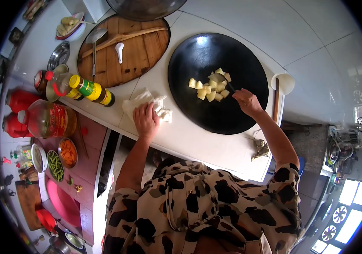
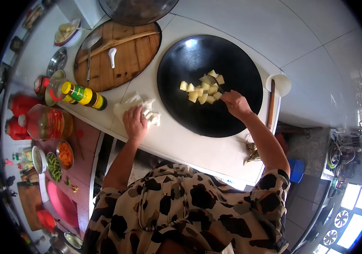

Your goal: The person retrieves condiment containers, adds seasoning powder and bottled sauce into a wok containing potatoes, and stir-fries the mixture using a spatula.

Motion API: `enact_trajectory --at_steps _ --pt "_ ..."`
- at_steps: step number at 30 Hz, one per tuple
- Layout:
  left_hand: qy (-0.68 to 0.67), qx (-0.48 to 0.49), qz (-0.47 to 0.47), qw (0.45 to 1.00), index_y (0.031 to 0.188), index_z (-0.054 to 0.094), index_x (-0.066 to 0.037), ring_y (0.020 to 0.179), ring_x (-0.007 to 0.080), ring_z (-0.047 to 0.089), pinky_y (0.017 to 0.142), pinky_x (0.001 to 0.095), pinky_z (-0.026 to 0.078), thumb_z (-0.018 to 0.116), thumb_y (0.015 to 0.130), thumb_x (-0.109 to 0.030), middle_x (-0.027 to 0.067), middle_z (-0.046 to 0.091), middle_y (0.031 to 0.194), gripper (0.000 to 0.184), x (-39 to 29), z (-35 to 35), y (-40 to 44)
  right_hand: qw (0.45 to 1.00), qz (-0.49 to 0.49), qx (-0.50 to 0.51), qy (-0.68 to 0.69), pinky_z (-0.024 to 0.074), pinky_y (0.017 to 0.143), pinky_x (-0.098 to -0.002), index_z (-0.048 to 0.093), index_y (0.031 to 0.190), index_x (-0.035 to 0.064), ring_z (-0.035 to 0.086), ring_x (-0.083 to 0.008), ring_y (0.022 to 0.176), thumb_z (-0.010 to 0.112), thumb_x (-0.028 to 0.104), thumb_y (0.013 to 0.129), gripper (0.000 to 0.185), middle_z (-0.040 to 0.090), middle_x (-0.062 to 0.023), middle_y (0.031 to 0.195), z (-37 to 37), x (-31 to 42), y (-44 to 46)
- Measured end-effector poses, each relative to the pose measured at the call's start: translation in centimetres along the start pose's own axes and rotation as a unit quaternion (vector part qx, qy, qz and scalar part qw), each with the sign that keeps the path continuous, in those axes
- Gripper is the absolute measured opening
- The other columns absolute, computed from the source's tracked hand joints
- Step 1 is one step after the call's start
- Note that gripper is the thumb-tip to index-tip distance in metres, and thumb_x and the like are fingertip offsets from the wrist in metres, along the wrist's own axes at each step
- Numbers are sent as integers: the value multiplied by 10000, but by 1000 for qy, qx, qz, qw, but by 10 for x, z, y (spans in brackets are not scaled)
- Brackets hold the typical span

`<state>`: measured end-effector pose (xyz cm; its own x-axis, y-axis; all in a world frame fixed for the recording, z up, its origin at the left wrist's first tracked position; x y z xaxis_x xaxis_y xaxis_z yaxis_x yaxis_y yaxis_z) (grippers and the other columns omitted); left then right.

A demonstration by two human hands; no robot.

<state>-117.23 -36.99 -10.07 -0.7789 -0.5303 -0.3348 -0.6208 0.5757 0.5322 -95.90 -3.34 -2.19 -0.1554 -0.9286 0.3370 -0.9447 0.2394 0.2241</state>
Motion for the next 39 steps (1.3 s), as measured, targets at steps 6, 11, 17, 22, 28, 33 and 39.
enact_trajectory --at_steps 6,11,17,22,28,33,39 --pt "-1 -3 2 1000 1154 594 -113 1080 301 538 993 487 370 601 780 -143 102 595 1109 376 1 1 0 998 -43 -3 -52 498 970 -437 656 929 98 659 -301 935 635 36 827 121 697 -111 962 7 7 0" --pt "1 -4 2 1000 1154 594 -113 1081 304 537 996 489 370 602 782 -149 104 595 1114 374 2 2 -1 998 -32 -2 -58 500 967 -437 649 929 95 660 -300 942 635 32 818 129 694 -119 952 7 12 -1" --pt "2 7 -4 1000 1160 593 -117 1086 301 537 1000 489 369 606 782 -155 100 597 1121 380 3 4 -1 997 -42 41 -56 485 980 -449 649 930 98 654 -288 970 631 18 809 146 685 -115 930 14 13 -1" --pt "8 6 -4 1000 1154 596 -116 1087 301 537 1000 487 371 613 777 -159 100 598 1120 380 4 4 -2 994 -55 71 -64 464 997 -458 645 927 104 643 -288 954 628 8 795 165 664 -92 907 20 19 2" --pt "-8 15 -11 1000 1129 612 -111 1085 302 541 998 486 374 614 776 -160 102 603 1117 357 5 3 0 992 -54 87 -74 451 1008 -457 635 912 107 637 -294 906 616 15 795 151 635 -85 875 27 26 9" --pt "1 5 -11 1000 1127 612 -110 1085 304 544 1001 484 374 607 782 -166 104 606 1112 350 5 3 -1 988 -54 122 -82 436 1022 -456 626 903 103 630 -296 911 612 15 791 143 626 -96 883 33 28 12" --pt "-6 4 -11 1000 1131 610 -110 1088 302 543 1003 480 374 605 784 -170 104 604 1117 351 5 1 0 986 -51 132 -86 404 1050 -457 616 919 105 616 -283 949 612 17 782 163 608 -95 907 41 26 13"
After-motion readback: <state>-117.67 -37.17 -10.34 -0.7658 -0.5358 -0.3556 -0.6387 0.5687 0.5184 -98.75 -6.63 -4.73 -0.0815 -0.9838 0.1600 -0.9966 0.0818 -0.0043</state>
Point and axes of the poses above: each hand's wrist, its own y-axis towards the middle knuckle, its own z-axis out of the palm, x = y × z, the point moved 6 cm from there along y, towards the middle knuckle
